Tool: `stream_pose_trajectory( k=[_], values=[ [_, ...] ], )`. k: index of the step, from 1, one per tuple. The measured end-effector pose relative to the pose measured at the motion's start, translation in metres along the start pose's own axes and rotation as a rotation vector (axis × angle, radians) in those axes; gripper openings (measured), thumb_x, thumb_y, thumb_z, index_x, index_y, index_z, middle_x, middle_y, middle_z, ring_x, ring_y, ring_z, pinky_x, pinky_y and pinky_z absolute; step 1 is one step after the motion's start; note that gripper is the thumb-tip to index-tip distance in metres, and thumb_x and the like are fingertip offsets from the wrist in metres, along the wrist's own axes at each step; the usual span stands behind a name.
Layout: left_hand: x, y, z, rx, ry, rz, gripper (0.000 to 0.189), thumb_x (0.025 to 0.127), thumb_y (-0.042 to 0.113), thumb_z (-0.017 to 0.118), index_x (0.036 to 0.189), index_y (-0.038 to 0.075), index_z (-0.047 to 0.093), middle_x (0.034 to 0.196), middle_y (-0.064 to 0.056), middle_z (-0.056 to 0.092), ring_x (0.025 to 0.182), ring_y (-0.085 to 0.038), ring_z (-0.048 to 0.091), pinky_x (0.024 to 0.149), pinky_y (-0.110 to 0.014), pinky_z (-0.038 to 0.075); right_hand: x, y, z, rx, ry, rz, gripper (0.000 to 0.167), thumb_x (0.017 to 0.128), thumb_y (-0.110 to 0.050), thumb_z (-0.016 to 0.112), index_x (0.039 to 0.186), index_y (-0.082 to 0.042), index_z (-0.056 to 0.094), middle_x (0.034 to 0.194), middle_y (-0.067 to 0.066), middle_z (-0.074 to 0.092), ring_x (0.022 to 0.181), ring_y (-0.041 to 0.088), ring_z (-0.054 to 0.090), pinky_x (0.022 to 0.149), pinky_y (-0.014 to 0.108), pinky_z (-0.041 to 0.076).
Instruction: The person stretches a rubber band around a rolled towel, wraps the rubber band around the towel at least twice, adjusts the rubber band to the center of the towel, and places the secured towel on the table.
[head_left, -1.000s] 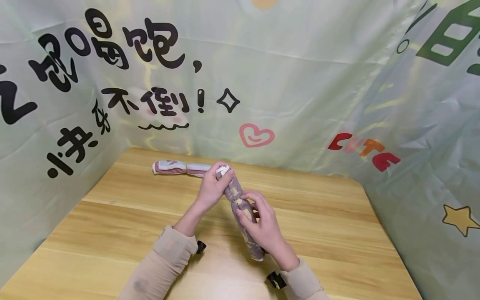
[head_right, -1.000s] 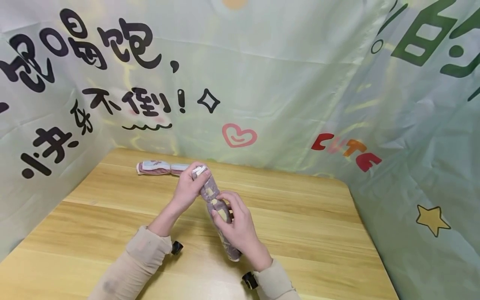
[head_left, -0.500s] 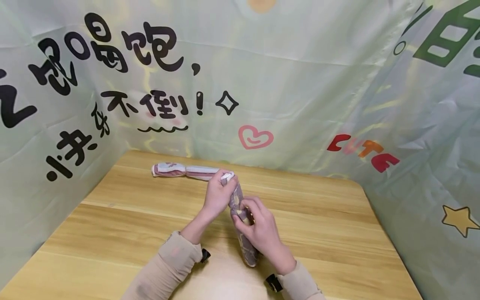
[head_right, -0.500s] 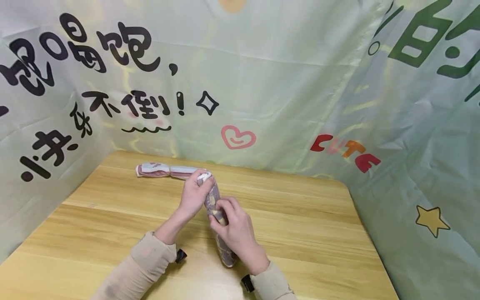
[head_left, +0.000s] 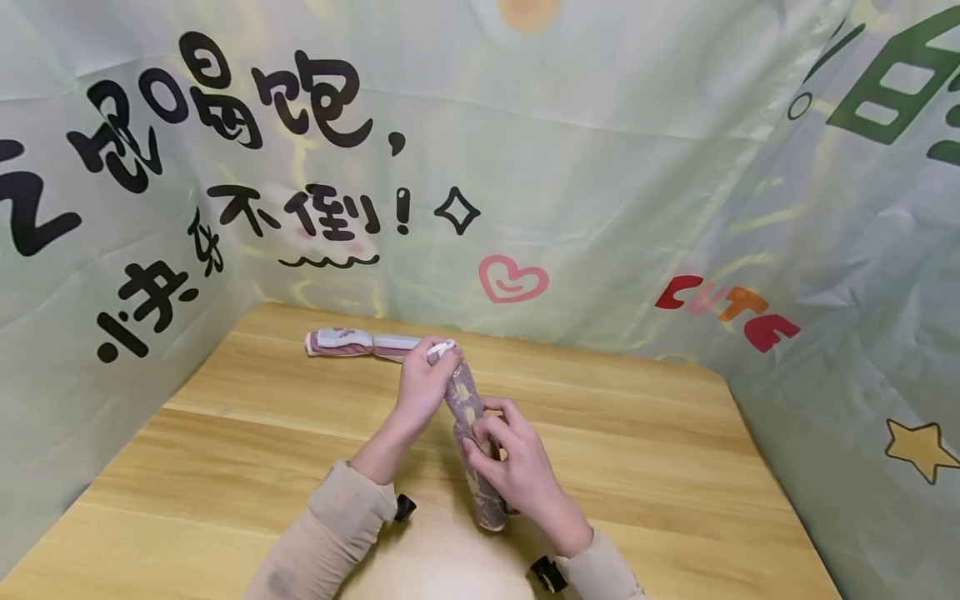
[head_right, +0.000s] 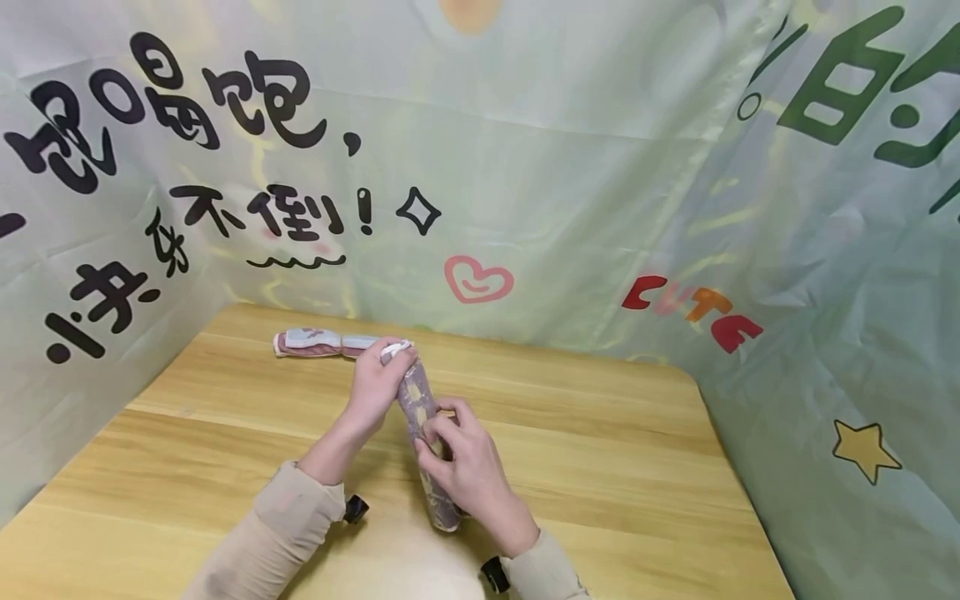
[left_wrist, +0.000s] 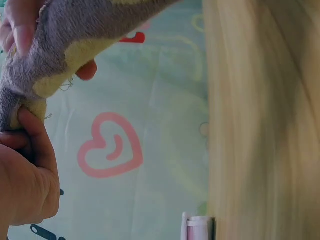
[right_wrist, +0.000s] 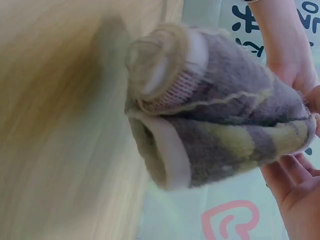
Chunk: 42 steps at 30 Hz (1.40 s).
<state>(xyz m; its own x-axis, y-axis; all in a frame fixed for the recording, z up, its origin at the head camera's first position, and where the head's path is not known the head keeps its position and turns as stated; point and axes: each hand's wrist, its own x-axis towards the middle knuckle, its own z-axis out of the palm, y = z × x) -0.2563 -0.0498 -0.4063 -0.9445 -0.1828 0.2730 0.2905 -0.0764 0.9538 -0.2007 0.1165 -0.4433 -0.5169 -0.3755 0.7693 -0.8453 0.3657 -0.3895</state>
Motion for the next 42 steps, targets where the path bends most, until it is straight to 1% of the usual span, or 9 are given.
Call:
stream_pose_trajectory(
  k=[5,12,15,19,22,25,29,36,42],
  values=[
    [0.0,0.001,0.001,0.028,-0.002,0.01,0.012,0.095,0.009,0.066,0.099,-0.003,0.066,0.084,-0.006,0.065,0.065,-0.012,0.06,0.054,-0.023,0.053,-0.002,0.001,-0.002,0.014,-0.036,0.064,0.028,0.085,-0.003,0.08,0.097,-0.01,0.057,0.119,0.012,0.063,0.075,0.016,0.064,0.057,0.015,0.053],
    [0.001,-0.002,-0.003,0.017,-0.081,-0.017,0.02,0.102,0.018,0.064,0.11,0.0,0.063,0.089,-0.007,0.061,0.068,-0.014,0.058,0.055,-0.023,0.051,-0.003,-0.001,-0.008,0.01,-0.133,0.227,0.061,0.08,-0.008,0.089,0.124,-0.004,0.048,0.1,0.011,0.065,0.071,0.018,0.066,0.055,0.017,0.054],
    [0.003,-0.003,-0.006,-0.007,-0.181,0.02,0.026,0.104,0.021,0.061,0.117,-0.002,0.06,0.096,-0.01,0.06,0.072,-0.014,0.059,0.058,-0.025,0.053,-0.001,-0.003,-0.012,0.163,-0.147,0.372,0.057,0.083,0.003,0.079,0.127,-0.007,0.044,0.099,0.013,0.066,0.072,0.016,0.067,0.053,0.024,0.057],
    [0.005,-0.002,-0.012,-0.107,-0.294,0.096,0.037,0.103,0.019,0.056,0.13,-0.007,0.055,0.1,-0.01,0.06,0.071,-0.013,0.058,0.055,-0.025,0.052,0.002,-0.006,-0.021,0.419,-0.131,0.518,0.052,0.086,0.01,0.066,0.128,-0.005,0.039,0.118,0.021,0.063,0.086,0.021,0.071,0.06,0.034,0.062],
    [0.006,-0.001,-0.016,-0.156,-0.372,0.161,0.043,0.103,0.016,0.054,0.14,-0.005,0.051,0.106,-0.014,0.062,0.074,-0.013,0.06,0.054,-0.025,0.052,0.003,-0.007,-0.026,0.534,-0.152,0.518,0.05,0.087,0.012,0.058,0.129,0.001,0.034,0.131,0.03,0.057,0.095,0.023,0.071,0.067,0.035,0.062],
    [0.006,0.0,-0.019,-0.109,-0.399,0.229,0.038,0.104,0.014,0.054,0.138,-0.002,0.056,0.108,-0.016,0.062,0.075,-0.012,0.059,0.055,-0.024,0.05,0.002,-0.006,-0.028,0.586,-0.211,0.475,0.049,0.089,0.013,0.053,0.132,0.004,0.031,0.136,0.035,0.053,0.096,0.022,0.071,0.07,0.037,0.063],
    [0.005,0.0,-0.017,-0.022,-0.327,0.245,0.023,0.104,0.012,0.058,0.118,-0.006,0.063,0.093,-0.008,0.061,0.065,-0.01,0.054,0.054,-0.024,0.048,0.002,-0.006,-0.026,0.535,-0.24,0.471,0.049,0.096,0.007,0.059,0.137,0.001,0.033,0.134,0.03,0.057,0.094,0.021,0.07,0.071,0.036,0.062],
    [0.003,-0.002,-0.011,0.056,-0.115,0.164,0.018,0.104,0.016,0.062,0.106,-0.002,0.064,0.079,-0.002,0.055,0.063,-0.009,0.05,0.053,-0.022,0.046,0.0,-0.006,-0.016,0.275,-0.141,0.409,0.052,0.091,-0.011,0.079,0.134,-0.01,0.05,0.111,0.012,0.065,0.078,0.012,0.067,0.056,0.029,0.059],
    [0.001,-0.004,-0.007,0.108,-0.052,0.158,0.019,0.105,0.019,0.063,0.103,0.0,0.065,0.076,-0.002,0.055,0.06,-0.01,0.049,0.05,-0.022,0.044,-0.001,-0.004,-0.012,0.138,-0.105,0.328,0.046,0.09,-0.011,0.079,0.129,-0.011,0.054,0.098,0.006,0.067,0.072,0.006,0.064,0.051,0.023,0.056]
  ],
)
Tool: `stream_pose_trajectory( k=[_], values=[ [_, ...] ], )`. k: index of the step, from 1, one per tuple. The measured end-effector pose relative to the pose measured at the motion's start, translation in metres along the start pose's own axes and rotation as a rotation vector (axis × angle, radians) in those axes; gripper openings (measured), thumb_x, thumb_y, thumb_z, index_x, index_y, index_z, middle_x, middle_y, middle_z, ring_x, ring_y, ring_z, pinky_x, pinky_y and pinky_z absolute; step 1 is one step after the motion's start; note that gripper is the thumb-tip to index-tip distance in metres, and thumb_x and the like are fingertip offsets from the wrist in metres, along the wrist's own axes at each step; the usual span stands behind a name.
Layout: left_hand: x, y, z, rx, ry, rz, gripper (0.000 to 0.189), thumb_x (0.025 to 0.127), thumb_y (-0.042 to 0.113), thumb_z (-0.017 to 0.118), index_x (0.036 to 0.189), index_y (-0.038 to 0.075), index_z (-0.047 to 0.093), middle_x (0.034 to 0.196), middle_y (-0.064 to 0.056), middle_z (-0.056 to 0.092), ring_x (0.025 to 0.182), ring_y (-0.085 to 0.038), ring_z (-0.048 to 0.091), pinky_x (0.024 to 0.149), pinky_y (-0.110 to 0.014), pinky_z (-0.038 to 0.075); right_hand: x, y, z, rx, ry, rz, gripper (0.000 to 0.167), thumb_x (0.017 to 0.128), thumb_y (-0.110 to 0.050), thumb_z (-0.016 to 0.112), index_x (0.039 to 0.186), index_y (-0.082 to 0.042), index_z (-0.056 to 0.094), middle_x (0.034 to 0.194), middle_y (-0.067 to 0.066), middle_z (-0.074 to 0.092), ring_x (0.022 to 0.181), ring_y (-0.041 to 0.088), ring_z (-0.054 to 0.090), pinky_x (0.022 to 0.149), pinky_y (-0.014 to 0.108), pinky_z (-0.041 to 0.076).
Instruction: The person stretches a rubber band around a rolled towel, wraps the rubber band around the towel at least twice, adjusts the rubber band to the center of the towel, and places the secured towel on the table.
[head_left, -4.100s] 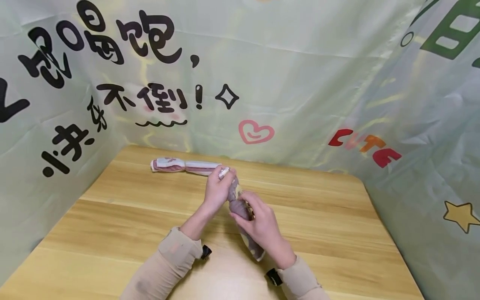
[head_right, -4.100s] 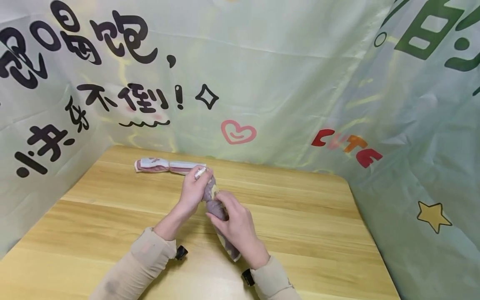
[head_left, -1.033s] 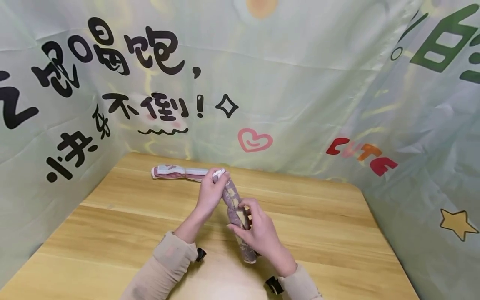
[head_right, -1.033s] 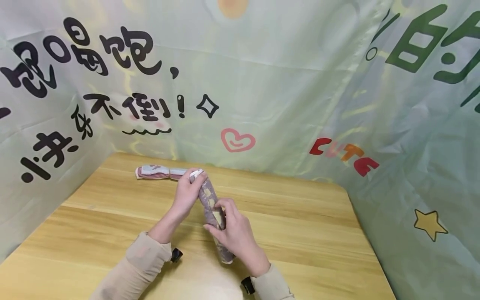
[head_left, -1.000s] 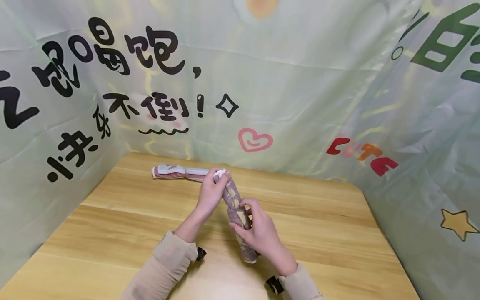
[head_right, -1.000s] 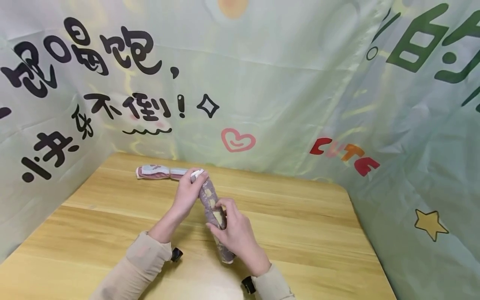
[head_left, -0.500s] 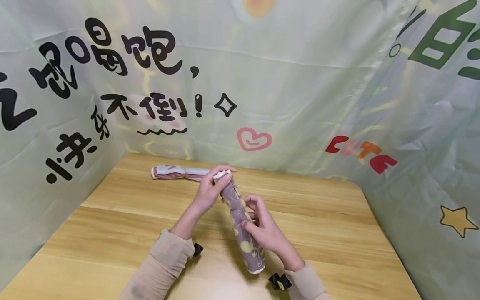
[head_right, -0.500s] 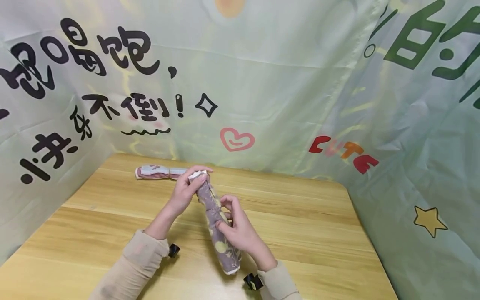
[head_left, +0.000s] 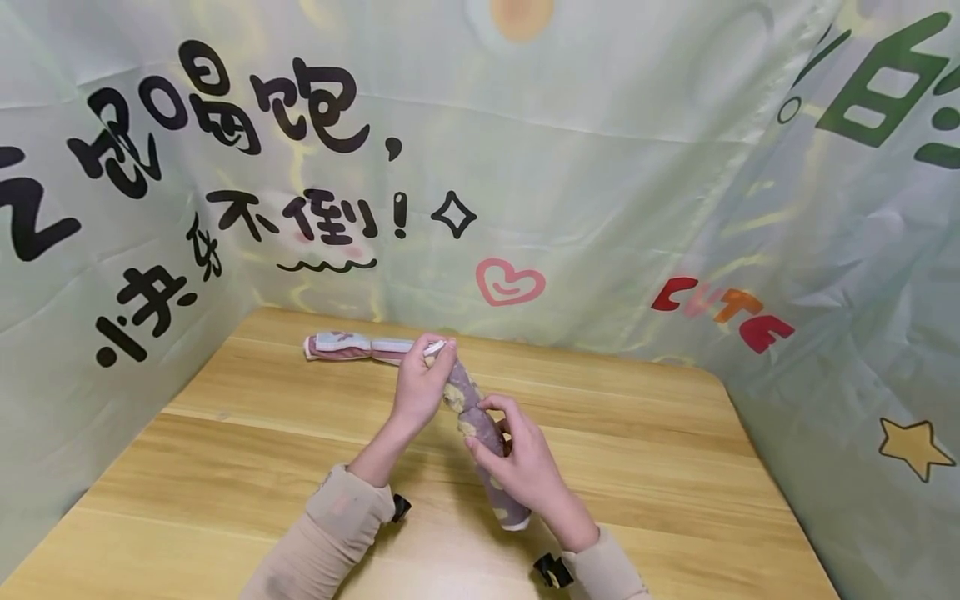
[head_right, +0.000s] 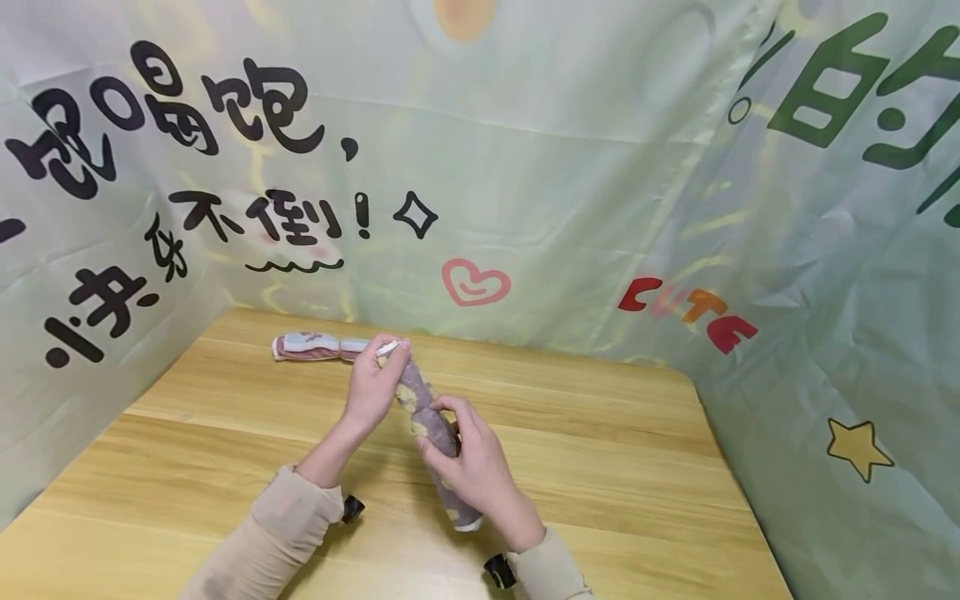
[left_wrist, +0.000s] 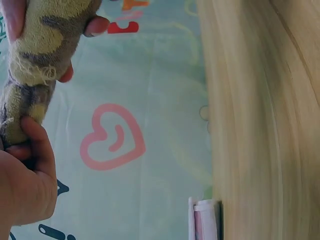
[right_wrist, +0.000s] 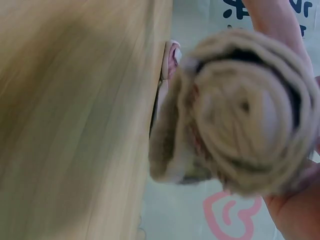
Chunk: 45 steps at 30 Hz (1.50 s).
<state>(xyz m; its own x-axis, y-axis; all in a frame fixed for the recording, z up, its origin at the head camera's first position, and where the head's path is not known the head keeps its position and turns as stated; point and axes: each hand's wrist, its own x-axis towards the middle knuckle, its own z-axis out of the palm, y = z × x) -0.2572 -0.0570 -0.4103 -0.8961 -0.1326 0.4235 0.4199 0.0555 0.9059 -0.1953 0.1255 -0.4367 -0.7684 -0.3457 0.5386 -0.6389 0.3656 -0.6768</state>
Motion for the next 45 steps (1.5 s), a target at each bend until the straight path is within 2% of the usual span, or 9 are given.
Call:
stream_pose_trajectory(
  k=[7,12,16,22,26,33,36,41,45],
  values=[
    [-0.001,0.004,0.004,0.016,0.032,-0.028,0.019,0.104,0.018,0.064,0.1,0.0,0.065,0.074,-0.001,0.055,0.06,-0.009,0.051,0.051,-0.021,0.044,0.0,0.003,0.004,-0.142,0.034,-0.105,0.046,0.088,-0.012,0.08,0.128,-0.01,0.058,0.102,0.007,0.069,0.075,0.014,0.067,0.057,0.019,0.055],
    [-0.004,0.006,0.008,-0.003,0.0,-0.075,0.019,0.105,0.017,0.062,0.1,0.0,0.064,0.073,-0.001,0.057,0.056,-0.009,0.053,0.046,-0.022,0.047,-0.002,0.007,0.01,-0.264,0.096,-0.235,0.045,0.08,-0.011,0.079,0.121,-0.007,0.061,0.096,0.005,0.069,0.071,0.011,0.063,0.056,0.016,0.05],
    [-0.006,0.006,0.012,-0.001,-0.022,-0.058,0.017,0.105,0.015,0.061,0.097,0.0,0.063,0.071,-0.001,0.057,0.055,-0.01,0.055,0.046,-0.023,0.048,-0.002,0.008,0.012,-0.313,0.135,-0.285,0.038,0.076,-0.01,0.076,0.112,-0.008,0.062,0.093,0.002,0.066,0.067,0.008,0.055,0.053,0.015,0.044],
    [-0.003,0.005,0.012,-0.007,-0.033,-0.068,0.016,0.104,0.015,0.061,0.099,0.0,0.064,0.072,-0.001,0.058,0.054,-0.011,0.056,0.046,-0.026,0.05,-0.001,0.008,0.013,-0.319,0.15,-0.306,0.03,0.073,-0.009,0.075,0.098,-0.01,0.059,0.098,0.003,0.066,0.067,0.008,0.053,0.053,0.014,0.043],
    [0.0,0.006,0.007,-0.008,-0.004,-0.088,0.016,0.103,0.015,0.061,0.098,0.0,0.064,0.072,0.0,0.055,0.056,-0.009,0.051,0.048,-0.022,0.046,-0.001,0.005,0.013,-0.291,0.141,-0.307,0.026,0.073,-0.007,0.074,0.092,-0.011,0.057,0.103,0.006,0.067,0.071,0.01,0.059,0.056,0.014,0.048],
    [0.0,0.006,0.002,-0.04,0.033,-0.127,0.02,0.102,0.015,0.061,0.099,-0.005,0.064,0.07,0.003,0.05,0.057,-0.007,0.045,0.05,-0.02,0.039,-0.003,0.005,0.013,-0.241,0.119,-0.311,0.027,0.075,-0.003,0.075,0.093,-0.01,0.056,0.105,0.006,0.068,0.075,0.013,0.062,0.059,0.013,0.05],
    [-0.002,0.007,0.003,-0.062,0.037,-0.157,0.023,0.104,0.017,0.061,0.101,-0.005,0.064,0.072,0.002,0.053,0.059,-0.008,0.049,0.052,-0.02,0.044,-0.004,0.004,0.011,-0.24,0.109,-0.275,0.034,0.077,-0.004,0.08,0.101,-0.008,0.057,0.097,0.005,0.067,0.07,0.01,0.06,0.055,0.013,0.048],
    [0.0,0.004,0.0,-0.094,0.029,-0.195,0.025,0.105,0.026,0.062,0.101,0.002,0.062,0.076,0.001,0.053,0.063,-0.009,0.049,0.055,-0.022,0.044,-0.005,0.001,0.008,-0.236,0.059,-0.12,0.055,0.079,-0.011,0.089,0.121,-0.006,0.053,0.085,0.006,0.067,0.064,0.01,0.061,0.049,0.015,0.046],
    [0.002,0.004,-0.003,-0.121,-0.061,-0.169,0.026,0.104,0.027,0.066,0.11,0.002,0.063,0.084,-0.003,0.057,0.064,-0.012,0.051,0.054,-0.024,0.046,-0.003,-0.001,0.003,-0.082,0.028,0.025,0.058,0.083,-0.002,0.081,0.13,-0.006,0.048,0.101,0.011,0.071,0.072,0.013,0.066,0.053,0.021,0.054]
  ],
)
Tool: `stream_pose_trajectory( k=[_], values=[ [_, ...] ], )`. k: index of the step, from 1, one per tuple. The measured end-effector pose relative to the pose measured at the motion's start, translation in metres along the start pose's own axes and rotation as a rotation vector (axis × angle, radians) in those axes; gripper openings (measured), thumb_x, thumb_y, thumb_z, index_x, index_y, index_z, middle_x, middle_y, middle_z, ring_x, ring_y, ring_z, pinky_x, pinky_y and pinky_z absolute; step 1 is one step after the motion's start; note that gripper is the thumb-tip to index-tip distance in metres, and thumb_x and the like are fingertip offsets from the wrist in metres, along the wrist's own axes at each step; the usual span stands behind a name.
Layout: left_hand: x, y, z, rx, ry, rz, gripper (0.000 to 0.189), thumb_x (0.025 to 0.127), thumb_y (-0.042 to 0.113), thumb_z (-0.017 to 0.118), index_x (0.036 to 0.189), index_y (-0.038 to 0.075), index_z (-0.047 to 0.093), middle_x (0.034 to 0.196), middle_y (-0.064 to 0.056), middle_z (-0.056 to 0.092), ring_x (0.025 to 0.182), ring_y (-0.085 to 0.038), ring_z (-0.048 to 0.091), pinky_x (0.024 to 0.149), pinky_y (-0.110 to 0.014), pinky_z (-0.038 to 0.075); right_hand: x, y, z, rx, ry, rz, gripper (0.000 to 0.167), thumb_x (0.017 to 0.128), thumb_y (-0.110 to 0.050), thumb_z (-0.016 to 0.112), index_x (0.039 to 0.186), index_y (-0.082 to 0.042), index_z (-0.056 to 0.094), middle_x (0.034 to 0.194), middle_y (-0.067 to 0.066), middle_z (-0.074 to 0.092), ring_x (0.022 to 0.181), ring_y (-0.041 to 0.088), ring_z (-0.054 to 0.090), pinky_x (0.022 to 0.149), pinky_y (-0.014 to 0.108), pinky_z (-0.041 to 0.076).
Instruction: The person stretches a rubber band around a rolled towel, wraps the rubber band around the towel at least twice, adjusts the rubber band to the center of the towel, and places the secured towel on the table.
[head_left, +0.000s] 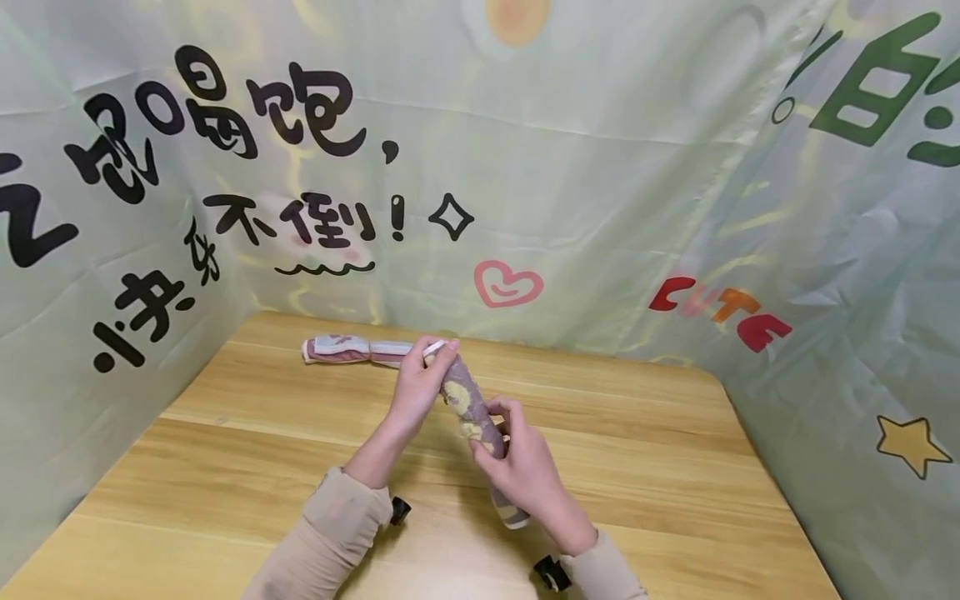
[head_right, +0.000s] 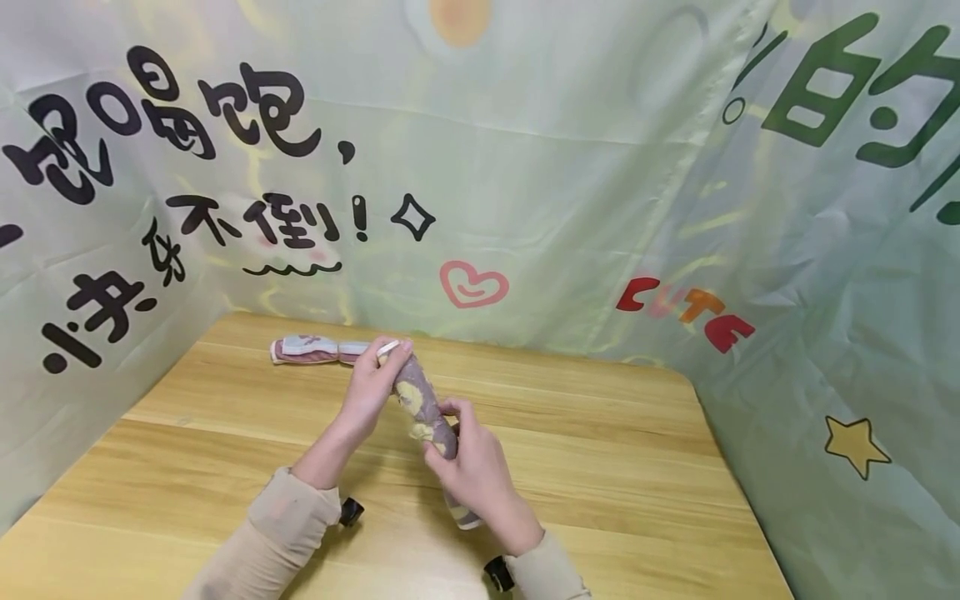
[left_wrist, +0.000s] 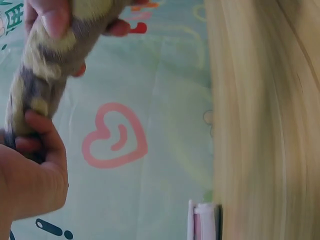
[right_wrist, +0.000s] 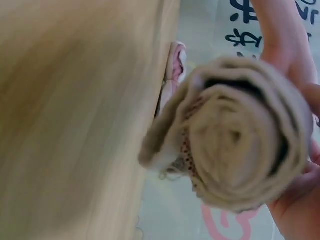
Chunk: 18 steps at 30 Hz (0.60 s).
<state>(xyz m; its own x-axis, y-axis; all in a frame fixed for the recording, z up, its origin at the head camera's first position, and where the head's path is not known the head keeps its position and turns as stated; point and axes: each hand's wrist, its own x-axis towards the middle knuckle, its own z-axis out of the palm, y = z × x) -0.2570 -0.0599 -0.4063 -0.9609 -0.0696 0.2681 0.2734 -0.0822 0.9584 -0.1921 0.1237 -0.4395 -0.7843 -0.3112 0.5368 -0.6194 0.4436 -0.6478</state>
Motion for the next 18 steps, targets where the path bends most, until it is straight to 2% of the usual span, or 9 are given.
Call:
stream_pose_trajectory(
  k=[4,8,10,13,16,18],
  values=[
    [0.002,-0.001,-0.006,-0.005,-0.124,0.073,0.027,0.102,0.02,0.067,0.121,0.002,0.063,0.095,-0.007,0.061,0.064,-0.012,0.052,0.05,-0.025,0.045,0.003,-0.002,-0.007,0.196,-0.046,0.116,0.054,0.088,0.002,0.072,0.134,-0.006,0.045,0.117,0.016,0.071,0.081,0.014,0.069,0.063,0.028,0.059],
    [0.004,-0.001,-0.012,-0.02,-0.243,0.166,0.03,0.101,0.01,0.064,0.129,0.001,0.06,0.103,-0.01,0.062,0.063,-0.011,0.049,0.047,-0.026,0.04,0.005,-0.005,-0.013,0.402,-0.105,0.177,0.046,0.095,0.005,0.059,0.136,-0.001,0.041,0.114,0.025,0.07,0.082,0.017,0.071,0.07,0.03,0.059],
    [0.004,0.0,-0.015,-0.028,-0.272,0.2,0.028,0.1,0.008,0.064,0.126,0.0,0.06,0.1,-0.012,0.062,0.06,-0.011,0.048,0.043,-0.028,0.039,0.005,-0.006,-0.014,0.457,-0.132,0.187,0.043,0.096,0.007,0.053,0.137,0.001,0.04,0.113,0.028,0.069,0.084,0.018,0.071,0.072,0.031,0.059],
    [0.003,0.0,-0.015,-0.022,-0.247,0.215,0.019,0.1,0.008,0.066,0.117,0.0,0.06,0.089,-0.011,0.06,0.053,-0.01,0.047,0.038,-0.03,0.039,0.005,-0.006,-0.013,0.43,-0.141,0.178,0.04,0.098,0.006,0.052,0.137,0.0,0.042,0.117,0.026,0.07,0.088,0.02,0.07,0.074,0.031,0.059],
    [0.002,0.001,-0.012,-0.011,-0.177,0.19,0.015,0.101,0.011,0.066,0.108,0.002,0.058,0.078,-0.008,0.058,0.049,-0.009,0.047,0.036,-0.028,0.038,0.003,-0.005,-0.01,0.314,-0.099,0.159,0.04,0.1,0.0,0.059,0.137,-0.005,0.046,0.124,0.018,0.07,0.091,0.018,0.069,0.073,0.03,0.059],
    [0.001,0.001,-0.011,-0.008,-0.132,0.172,0.014,0.101,0.011,0.066,0.106,0.002,0.057,0.075,-0.007,0.058,0.046,-0.009,0.047,0.035,-0.026,0.037,0.002,-0.005,-0.008,0.267,-0.065,0.13,0.04,0.099,-0.004,0.065,0.136,-0.007,0.05,0.122,0.016,0.07,0.09,0.017,0.069,0.07,0.03,0.06]
  ],
)
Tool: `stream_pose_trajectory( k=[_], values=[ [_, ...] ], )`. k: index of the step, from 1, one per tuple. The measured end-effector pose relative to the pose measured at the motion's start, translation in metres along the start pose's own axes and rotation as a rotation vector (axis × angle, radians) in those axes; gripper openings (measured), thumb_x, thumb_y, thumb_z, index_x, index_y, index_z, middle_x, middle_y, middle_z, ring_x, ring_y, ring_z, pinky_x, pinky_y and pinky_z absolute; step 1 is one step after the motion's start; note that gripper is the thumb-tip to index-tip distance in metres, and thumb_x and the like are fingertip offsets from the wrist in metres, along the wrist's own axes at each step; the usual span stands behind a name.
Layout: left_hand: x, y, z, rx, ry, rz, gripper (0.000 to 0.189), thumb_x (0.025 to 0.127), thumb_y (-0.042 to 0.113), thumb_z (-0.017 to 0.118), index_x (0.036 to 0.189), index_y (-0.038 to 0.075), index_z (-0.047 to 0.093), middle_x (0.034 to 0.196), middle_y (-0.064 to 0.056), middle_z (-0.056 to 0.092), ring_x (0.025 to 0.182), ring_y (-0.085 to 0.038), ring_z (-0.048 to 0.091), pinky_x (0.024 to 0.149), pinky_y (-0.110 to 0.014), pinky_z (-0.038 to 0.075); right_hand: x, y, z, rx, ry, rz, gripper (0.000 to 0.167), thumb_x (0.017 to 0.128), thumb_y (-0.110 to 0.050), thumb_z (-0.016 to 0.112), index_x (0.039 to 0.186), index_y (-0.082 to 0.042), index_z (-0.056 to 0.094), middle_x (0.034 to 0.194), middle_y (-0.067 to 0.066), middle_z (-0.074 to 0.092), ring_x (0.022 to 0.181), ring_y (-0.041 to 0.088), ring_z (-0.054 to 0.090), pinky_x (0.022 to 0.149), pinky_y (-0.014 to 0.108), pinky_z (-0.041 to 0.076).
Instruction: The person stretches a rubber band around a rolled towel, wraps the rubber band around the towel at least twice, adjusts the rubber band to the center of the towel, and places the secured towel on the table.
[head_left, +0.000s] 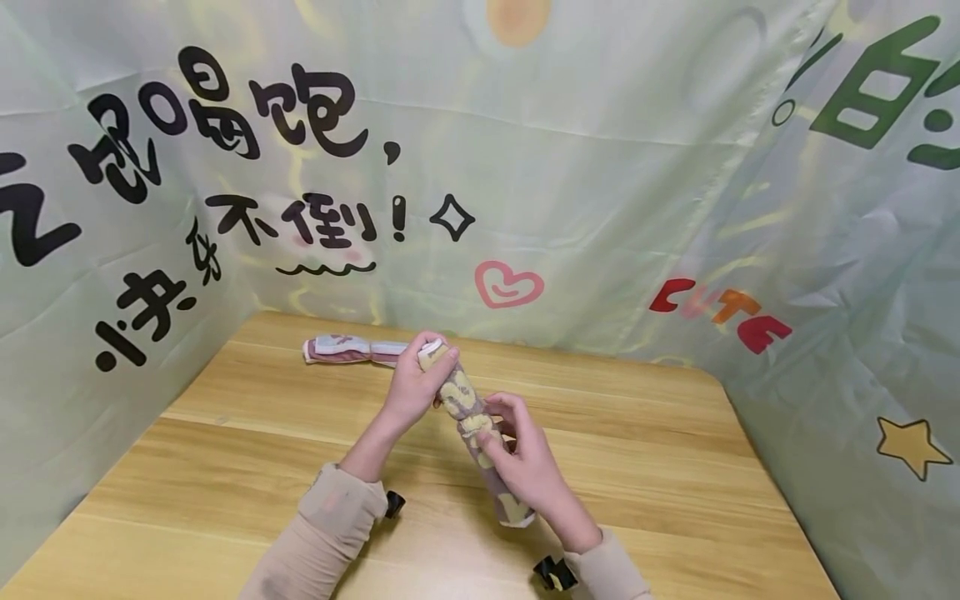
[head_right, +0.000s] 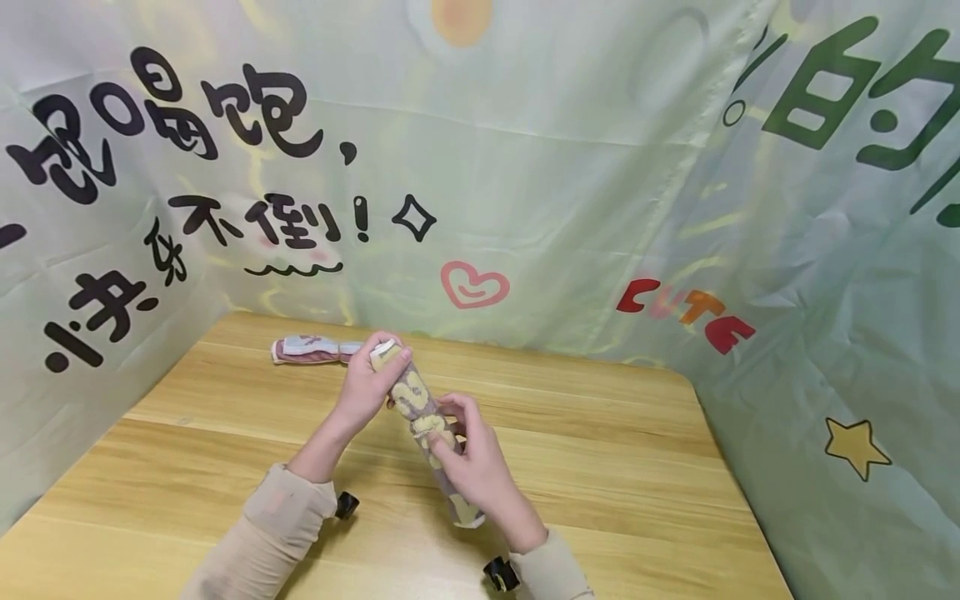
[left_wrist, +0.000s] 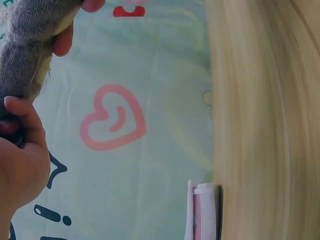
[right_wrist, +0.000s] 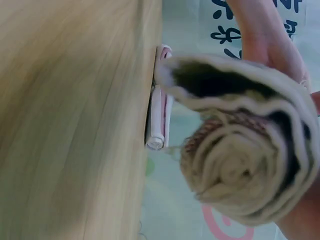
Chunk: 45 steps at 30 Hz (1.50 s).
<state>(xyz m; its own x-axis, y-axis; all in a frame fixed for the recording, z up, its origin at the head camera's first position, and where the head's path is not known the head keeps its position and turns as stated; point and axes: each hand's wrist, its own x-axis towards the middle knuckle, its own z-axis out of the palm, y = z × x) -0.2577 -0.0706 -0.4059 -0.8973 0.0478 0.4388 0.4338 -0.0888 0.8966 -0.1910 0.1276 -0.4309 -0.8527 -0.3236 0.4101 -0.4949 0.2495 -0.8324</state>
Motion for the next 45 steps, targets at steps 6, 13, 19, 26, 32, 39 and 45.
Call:
stream_pose_trajectory(
  k=[6,13,19,26,32,39,45],
  values=[
    [-0.003,0.0,0.006,-0.001,0.064,-0.036,0.015,0.102,0.011,0.064,0.106,-0.001,0.055,0.075,-0.007,0.061,0.045,-0.01,0.049,0.034,-0.024,0.038,-0.001,0.004,0.005,-0.082,0.028,-0.166,0.04,0.092,-0.004,0.075,0.128,-0.009,0.057,0.1,0.012,0.068,0.073,0.01,0.064,0.05,0.026,0.057],
    [-0.007,-0.001,0.015,-0.02,0.116,-0.042,0.013,0.103,0.011,0.061,0.104,0.0,0.054,0.075,-0.006,0.059,0.047,-0.01,0.051,0.035,-0.023,0.04,0.001,0.01,0.01,-0.274,0.083,-0.331,0.052,0.081,-0.004,0.086,0.124,-0.005,0.058,0.1,0.013,0.07,0.074,0.016,0.067,0.054,0.018,0.055],
    [-0.011,-0.006,0.022,0.014,0.14,-0.052,0.009,0.101,0.006,0.061,0.098,0.001,0.054,0.075,-0.004,0.058,0.053,-0.01,0.053,0.044,-0.023,0.046,0.0,0.015,0.015,-0.445,0.131,-0.425,0.047,0.072,-0.001,0.084,0.113,-0.005,0.061,0.096,0.008,0.071,0.072,0.014,0.064,0.06,0.018,0.054],
    [-0.01,-0.01,0.019,0.01,0.191,-0.08,0.009,0.099,0.004,0.063,0.098,0.001,0.055,0.079,-0.005,0.061,0.057,-0.014,0.058,0.048,-0.024,0.051,-0.002,0.015,0.016,-0.452,0.114,-0.432,0.03,0.074,-0.004,0.078,0.097,-0.008,0.06,0.1,0.008,0.071,0.072,0.017,0.066,0.059,0.013,0.052],
    [-0.006,-0.004,0.013,-0.077,0.243,-0.114,0.008,0.099,0.004,0.062,0.097,0.002,0.054,0.079,-0.004,0.061,0.057,-0.01,0.058,0.05,-0.023,0.052,-0.003,0.015,0.016,-0.415,0.097,-0.432,0.029,0.075,-0.002,0.078,0.095,-0.01,0.058,0.109,0.012,0.07,0.083,0.022,0.071,0.066,0.018,0.058],
    [-0.003,-0.001,0.01,-0.047,0.2,-0.16,0.014,0.101,0.011,0.065,0.105,0.001,0.057,0.081,-0.004,0.061,0.058,-0.011,0.057,0.047,-0.022,0.048,-0.003,0.015,0.01,-0.42,0.101,-0.359,0.044,0.078,-0.001,0.081,0.115,-0.005,0.057,0.099,0.01,0.071,0.07,0.013,0.064,0.055,0.015,0.051],
    [0.004,-0.002,0.001,0.03,0.032,-0.039,0.025,0.103,0.015,0.066,0.12,-0.002,0.059,0.094,-0.012,0.06,0.064,-0.014,0.055,0.049,-0.026,0.049,0.002,0.005,-0.002,-0.105,-0.014,-0.045,0.055,0.088,0.003,0.074,0.134,-0.008,0.047,0.113,0.015,0.073,0.084,0.017,0.07,0.065,0.028,0.06]
  ],
)
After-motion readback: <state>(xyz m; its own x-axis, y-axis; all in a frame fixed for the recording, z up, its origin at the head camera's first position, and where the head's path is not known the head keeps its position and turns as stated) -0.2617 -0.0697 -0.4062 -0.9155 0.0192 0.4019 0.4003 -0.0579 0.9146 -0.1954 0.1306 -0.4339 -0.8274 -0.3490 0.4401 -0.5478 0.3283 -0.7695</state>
